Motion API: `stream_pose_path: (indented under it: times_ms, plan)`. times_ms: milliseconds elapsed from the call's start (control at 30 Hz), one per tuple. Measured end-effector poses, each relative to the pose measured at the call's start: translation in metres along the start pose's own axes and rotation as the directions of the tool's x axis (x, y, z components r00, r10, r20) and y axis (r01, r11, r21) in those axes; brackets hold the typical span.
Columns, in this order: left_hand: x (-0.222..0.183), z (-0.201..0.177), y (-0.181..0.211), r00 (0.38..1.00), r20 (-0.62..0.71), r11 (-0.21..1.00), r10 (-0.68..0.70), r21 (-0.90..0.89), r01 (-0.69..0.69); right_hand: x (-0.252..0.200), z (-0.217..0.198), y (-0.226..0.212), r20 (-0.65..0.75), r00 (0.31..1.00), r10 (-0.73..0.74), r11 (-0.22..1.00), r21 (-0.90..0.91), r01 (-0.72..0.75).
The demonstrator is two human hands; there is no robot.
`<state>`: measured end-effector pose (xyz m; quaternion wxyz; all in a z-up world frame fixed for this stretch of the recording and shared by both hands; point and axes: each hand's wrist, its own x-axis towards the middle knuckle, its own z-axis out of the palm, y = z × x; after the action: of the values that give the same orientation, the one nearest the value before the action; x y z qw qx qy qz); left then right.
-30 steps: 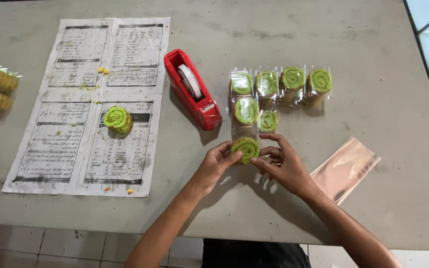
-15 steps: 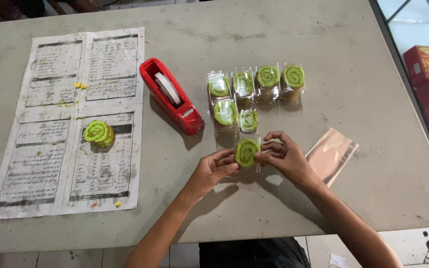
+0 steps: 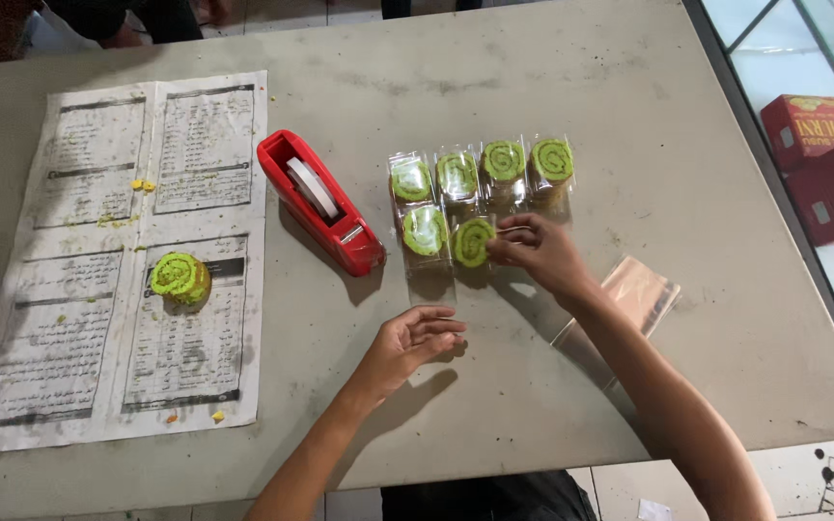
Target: The person places individual slices of green roll cake into plastic sleeves, then uses a tape dispenser to seal each package before setting it aside.
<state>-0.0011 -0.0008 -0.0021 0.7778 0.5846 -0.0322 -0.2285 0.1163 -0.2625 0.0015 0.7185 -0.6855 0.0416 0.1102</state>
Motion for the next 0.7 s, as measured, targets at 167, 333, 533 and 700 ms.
stream_pose_path:
  times_ms: [167, 333, 533, 700]
  plan:
    - [-0.003, 0.002, 0.005, 1.0, 0.005, 0.999, -0.023, 0.034, 0.023, 0.011, 0.007, 0.002, -0.001, 0.999, -0.034, 0.987, -0.155, 0.033]
    - [0.002, -0.003, -0.004, 0.998, 0.065, 0.999, -0.009, 0.044, 0.007, 0.01, 0.003, 0.007, -0.008, 0.992, -0.127, 0.926, -0.36, 0.116]
    - [0.002, -0.001, -0.004, 1.0, 0.017, 0.999, -0.01, 0.033, 0.009, 0.014, 0.004, 0.018, -0.019, 0.977, -0.211, 0.874, -0.451, 0.18]
    - [0.003, -0.005, -0.007, 0.998, 0.059, 0.999, -0.021, 0.05, 0.018, 0.014, 0.002, 0.023, -0.017, 0.969, -0.248, 0.872, -0.439, 0.216]
